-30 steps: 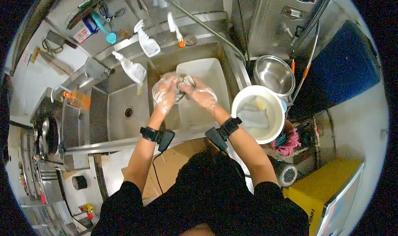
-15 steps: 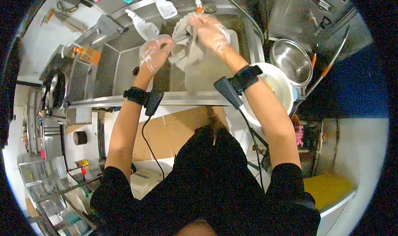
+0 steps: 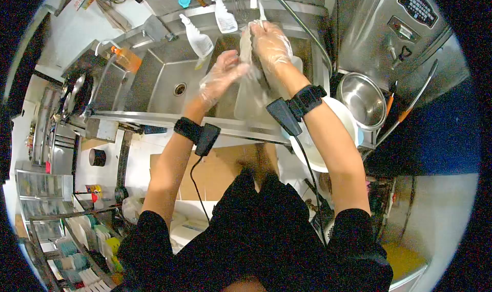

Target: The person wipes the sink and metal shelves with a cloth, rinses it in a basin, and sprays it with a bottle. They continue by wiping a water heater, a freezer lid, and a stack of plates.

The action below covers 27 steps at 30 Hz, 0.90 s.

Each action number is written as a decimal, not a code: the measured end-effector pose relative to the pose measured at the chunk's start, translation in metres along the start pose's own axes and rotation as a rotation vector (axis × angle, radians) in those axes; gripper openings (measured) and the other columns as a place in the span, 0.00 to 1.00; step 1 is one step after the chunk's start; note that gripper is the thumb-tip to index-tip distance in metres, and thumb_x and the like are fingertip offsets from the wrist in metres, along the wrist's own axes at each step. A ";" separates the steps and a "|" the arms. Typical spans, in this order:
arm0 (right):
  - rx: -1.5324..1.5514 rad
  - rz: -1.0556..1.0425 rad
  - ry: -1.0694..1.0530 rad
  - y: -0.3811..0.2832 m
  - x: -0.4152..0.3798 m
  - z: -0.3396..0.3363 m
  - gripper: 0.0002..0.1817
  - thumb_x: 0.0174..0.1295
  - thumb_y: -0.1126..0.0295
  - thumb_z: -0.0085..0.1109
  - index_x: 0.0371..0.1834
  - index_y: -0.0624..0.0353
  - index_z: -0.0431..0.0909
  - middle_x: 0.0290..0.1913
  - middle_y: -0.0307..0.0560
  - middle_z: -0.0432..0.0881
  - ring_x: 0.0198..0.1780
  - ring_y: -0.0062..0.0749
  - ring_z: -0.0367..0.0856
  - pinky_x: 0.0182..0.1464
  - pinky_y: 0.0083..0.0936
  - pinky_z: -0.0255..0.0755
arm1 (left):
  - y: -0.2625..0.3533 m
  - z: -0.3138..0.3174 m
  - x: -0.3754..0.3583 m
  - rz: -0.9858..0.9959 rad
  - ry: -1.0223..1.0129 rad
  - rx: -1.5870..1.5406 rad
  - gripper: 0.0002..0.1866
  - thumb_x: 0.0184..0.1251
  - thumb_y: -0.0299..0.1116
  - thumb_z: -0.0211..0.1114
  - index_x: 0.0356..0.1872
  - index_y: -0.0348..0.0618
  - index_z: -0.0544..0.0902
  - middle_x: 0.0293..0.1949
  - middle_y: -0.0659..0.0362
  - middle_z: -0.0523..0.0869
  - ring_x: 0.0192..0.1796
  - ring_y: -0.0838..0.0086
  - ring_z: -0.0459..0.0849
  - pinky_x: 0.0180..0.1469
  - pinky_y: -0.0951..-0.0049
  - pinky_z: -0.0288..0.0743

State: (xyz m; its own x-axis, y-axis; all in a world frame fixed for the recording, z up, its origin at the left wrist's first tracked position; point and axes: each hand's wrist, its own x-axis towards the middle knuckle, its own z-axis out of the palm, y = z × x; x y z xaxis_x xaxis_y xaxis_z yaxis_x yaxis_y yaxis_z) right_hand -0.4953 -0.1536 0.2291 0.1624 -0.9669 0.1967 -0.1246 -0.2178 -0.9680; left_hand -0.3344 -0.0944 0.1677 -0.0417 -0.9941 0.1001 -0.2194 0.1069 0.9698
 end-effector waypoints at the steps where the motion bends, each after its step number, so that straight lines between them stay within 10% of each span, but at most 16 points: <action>1: -0.087 -0.020 0.067 0.023 0.019 0.004 0.19 0.68 0.57 0.47 0.45 0.60 0.81 0.43 0.46 0.86 0.44 0.33 0.81 0.51 0.27 0.70 | -0.009 0.003 0.005 0.027 0.043 0.111 0.46 0.50 0.53 0.75 0.64 0.36 0.63 0.59 0.44 0.73 0.62 0.61 0.72 0.61 0.65 0.68; 11: -0.081 -0.162 0.052 -0.024 0.021 0.029 0.21 0.65 0.52 0.48 0.41 0.59 0.80 0.39 0.59 0.82 0.42 0.53 0.79 0.47 0.39 0.70 | 0.012 0.017 -0.009 -0.188 0.183 0.534 0.43 0.48 0.54 0.71 0.57 0.32 0.66 0.53 0.41 0.79 0.55 0.50 0.78 0.54 0.61 0.73; 13: -0.250 -0.192 0.082 -0.039 0.009 0.037 0.17 0.66 0.56 0.50 0.41 0.58 0.82 0.36 0.46 0.83 0.38 0.32 0.77 0.47 0.27 0.69 | -0.028 0.026 0.006 0.013 0.277 0.333 0.42 0.47 0.52 0.72 0.56 0.33 0.67 0.48 0.41 0.81 0.54 0.50 0.79 0.54 0.61 0.73; 16: -0.311 -0.224 0.033 -0.044 0.001 0.058 0.18 0.66 0.55 0.46 0.42 0.56 0.81 0.39 0.52 0.82 0.41 0.45 0.78 0.49 0.34 0.70 | -0.043 0.035 0.027 0.106 0.198 0.532 0.20 0.57 0.46 0.62 0.46 0.43 0.79 0.48 0.47 0.83 0.51 0.54 0.80 0.56 0.58 0.71; 18: -0.323 -0.202 -0.004 -0.047 -0.005 0.056 0.19 0.67 0.54 0.44 0.43 0.53 0.82 0.43 0.53 0.82 0.47 0.49 0.78 0.52 0.36 0.69 | -0.028 0.027 0.019 0.033 0.060 0.508 0.31 0.48 0.52 0.68 0.45 0.33 0.80 0.38 0.42 0.86 0.43 0.51 0.84 0.46 0.60 0.76; 20: -0.357 -0.342 0.016 -0.037 0.002 0.049 0.23 0.66 0.49 0.45 0.43 0.57 0.79 0.40 0.59 0.81 0.45 0.56 0.78 0.48 0.41 0.70 | -0.037 0.020 0.017 -0.316 0.086 0.607 0.16 0.56 0.43 0.63 0.27 0.39 0.82 0.30 0.46 0.85 0.34 0.53 0.83 0.38 0.59 0.76; 23: -0.441 -0.405 0.082 -0.024 0.013 0.018 0.21 0.66 0.52 0.46 0.44 0.57 0.79 0.45 0.58 0.81 0.49 0.54 0.77 0.51 0.38 0.69 | -0.189 -0.021 0.046 0.083 0.310 1.051 0.12 0.57 0.37 0.58 0.37 0.42 0.81 0.29 0.52 0.82 0.34 0.60 0.82 0.38 0.62 0.75; 27: -0.535 -0.157 0.097 -0.014 0.021 -0.015 0.22 0.65 0.48 0.48 0.47 0.55 0.78 0.43 0.59 0.81 0.47 0.56 0.77 0.48 0.40 0.69 | -0.137 -0.061 0.012 0.103 0.360 0.916 0.03 0.62 0.29 0.56 0.34 0.46 0.77 0.25 0.61 0.77 0.28 0.74 0.76 0.31 0.70 0.72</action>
State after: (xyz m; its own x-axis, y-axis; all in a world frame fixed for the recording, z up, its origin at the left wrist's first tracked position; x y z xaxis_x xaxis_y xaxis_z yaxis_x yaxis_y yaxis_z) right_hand -0.5052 -0.1728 0.2495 0.1317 -0.9197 0.3700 -0.5887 -0.3728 -0.7172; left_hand -0.2454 -0.1220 0.0497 0.1625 -0.9094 0.3828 -0.9071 0.0149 0.4206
